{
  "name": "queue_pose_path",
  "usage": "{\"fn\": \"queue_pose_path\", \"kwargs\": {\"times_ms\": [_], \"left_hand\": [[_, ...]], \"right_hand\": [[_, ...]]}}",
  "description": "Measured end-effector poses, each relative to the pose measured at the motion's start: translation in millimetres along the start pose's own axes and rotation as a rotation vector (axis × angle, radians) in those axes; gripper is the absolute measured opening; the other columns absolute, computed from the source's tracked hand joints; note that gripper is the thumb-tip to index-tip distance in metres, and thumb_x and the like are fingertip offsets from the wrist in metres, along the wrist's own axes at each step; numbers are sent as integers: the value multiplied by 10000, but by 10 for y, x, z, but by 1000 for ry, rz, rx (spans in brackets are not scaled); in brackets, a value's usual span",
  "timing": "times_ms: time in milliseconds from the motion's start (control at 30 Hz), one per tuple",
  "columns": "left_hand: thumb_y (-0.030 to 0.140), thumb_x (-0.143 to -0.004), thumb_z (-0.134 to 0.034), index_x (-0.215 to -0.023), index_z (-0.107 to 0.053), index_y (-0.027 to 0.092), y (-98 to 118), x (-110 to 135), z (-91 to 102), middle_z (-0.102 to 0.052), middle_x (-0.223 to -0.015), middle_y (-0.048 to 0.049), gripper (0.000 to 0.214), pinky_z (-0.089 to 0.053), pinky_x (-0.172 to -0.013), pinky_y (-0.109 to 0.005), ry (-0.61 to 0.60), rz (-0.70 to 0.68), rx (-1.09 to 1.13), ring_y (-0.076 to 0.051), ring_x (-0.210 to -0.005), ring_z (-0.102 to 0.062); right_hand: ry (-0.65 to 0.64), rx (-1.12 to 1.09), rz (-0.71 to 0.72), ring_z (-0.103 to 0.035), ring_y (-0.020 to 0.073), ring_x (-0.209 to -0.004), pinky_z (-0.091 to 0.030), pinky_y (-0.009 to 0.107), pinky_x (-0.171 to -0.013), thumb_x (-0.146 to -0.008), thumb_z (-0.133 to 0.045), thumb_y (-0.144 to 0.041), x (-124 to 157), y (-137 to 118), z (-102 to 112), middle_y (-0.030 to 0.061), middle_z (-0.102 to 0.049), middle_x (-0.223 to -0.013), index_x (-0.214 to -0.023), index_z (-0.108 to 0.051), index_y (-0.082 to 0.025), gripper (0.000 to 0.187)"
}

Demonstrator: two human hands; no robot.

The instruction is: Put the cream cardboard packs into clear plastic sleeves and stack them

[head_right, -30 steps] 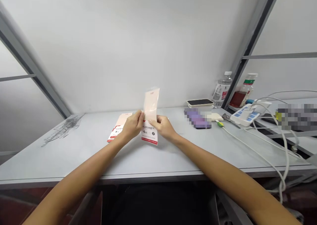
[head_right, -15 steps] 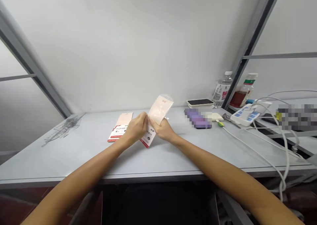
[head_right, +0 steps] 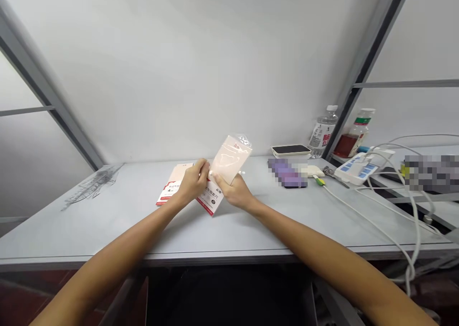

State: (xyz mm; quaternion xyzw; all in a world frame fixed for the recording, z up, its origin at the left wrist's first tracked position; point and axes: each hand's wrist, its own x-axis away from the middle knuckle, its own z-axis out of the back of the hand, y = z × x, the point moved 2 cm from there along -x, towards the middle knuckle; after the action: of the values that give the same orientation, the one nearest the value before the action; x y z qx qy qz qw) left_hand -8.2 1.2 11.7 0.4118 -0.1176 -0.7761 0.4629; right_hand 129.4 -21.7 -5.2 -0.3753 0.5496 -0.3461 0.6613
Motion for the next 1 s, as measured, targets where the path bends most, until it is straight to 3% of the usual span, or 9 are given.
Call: {"fn": "queue_pose_path", "kwargs": {"times_ms": [133, 233, 333, 500, 600, 700, 767, 900, 1000], "left_hand": [[410, -895, -299, -872, -428, 222, -5, -14, 60, -477, -575, 38, 229, -302, -482, -225, 39, 21, 111, -105, -490, -440], [428, -866, -371, -1059, -396, 224, -53, -15, 49, -540, -643, 42, 281, -328, -484, -211, -14, 3, 158, -91, -488, -463], [408, -853, -404, -1115, -392, 223, -112, -32, 36, -545, -649, 45, 321, -354, -501, -207, -29, -7, 215, -82, -486, -469], [419, -857, -392, -1141, -359, 215, -155, -98, 49, -591, -801, -12, 351, -435, -492, -221, -36, 175, 568, -81, -500, -539], [412, -853, -400, -1199, -299, 248, -138, -102, 68, -590, -874, -19, 395, -469, -497, -229, -39, 200, 648, -74, -504, -555], [377, -830, -452, -1155, -339, 269, -106, -70, 83, -574, -985, -22, 360, -483, -516, -217, 11, 108, 514, -61, -547, -561], [368, -816, -472, -1047, -428, 239, -83, -50, 65, -553, -1025, -27, 268, -486, -519, -203, -31, 74, 445, -65, -605, -570], [422, -814, -469, -925, -489, 187, -57, -49, 11, -542, -974, -45, 261, -492, -488, -203, -181, 142, 548, -108, -707, -590], [447, -782, -518, -968, -468, 190, -77, -68, 20, -544, -1018, -63, 321, -493, -471, -215, -134, 218, 591, -105, -682, -593]], "right_hand": [[39, -101, -60, -619, 230, -923, -503, 360, -784, -775, -579, -405, -55, -17, 38, 78, -669, -990, -996, -629, -192, 311], [21, -144, -121, -627, 244, -902, -507, 371, -756, -734, -624, -411, -98, -1, 95, 90, -674, -987, -987, -641, -174, 347], [-14, -180, -158, -639, 245, -859, -508, 364, -726, -693, -668, -400, -127, 2, 139, 98, -682, -965, -964, -649, -150, 369], [8, -212, -177, -649, 235, -811, -511, 337, -700, -660, -698, -411, -181, -3, 208, 84, -697, -895, -889, -655, -140, 357], [62, -203, -208, -649, 226, -741, -511, 323, -637, -653, -695, -446, -205, 28, 246, 82, -699, -836, -847, -640, -132, 373], [73, -166, -197, -648, 226, -746, -512, 321, -624, -666, -678, -469, -211, 57, 262, 81, -695, -856, -862, -628, -145, 382], [68, -138, -183, -647, 228, -750, -514, 322, -620, -671, -669, -479, -210, 73, 265, 77, -694, -860, -872, -621, -156, 384], [67, -79, -169, -643, 223, -738, -509, 315, -606, -676, -658, -489, -214, 106, 273, 74, -689, -842, -869, -617, -156, 387], [68, -73, -159, -640, 219, -751, -506, 312, -617, -683, -651, -488, -219, 113, 281, 71, -688, -848, -870, -620, -151, 387]]}}
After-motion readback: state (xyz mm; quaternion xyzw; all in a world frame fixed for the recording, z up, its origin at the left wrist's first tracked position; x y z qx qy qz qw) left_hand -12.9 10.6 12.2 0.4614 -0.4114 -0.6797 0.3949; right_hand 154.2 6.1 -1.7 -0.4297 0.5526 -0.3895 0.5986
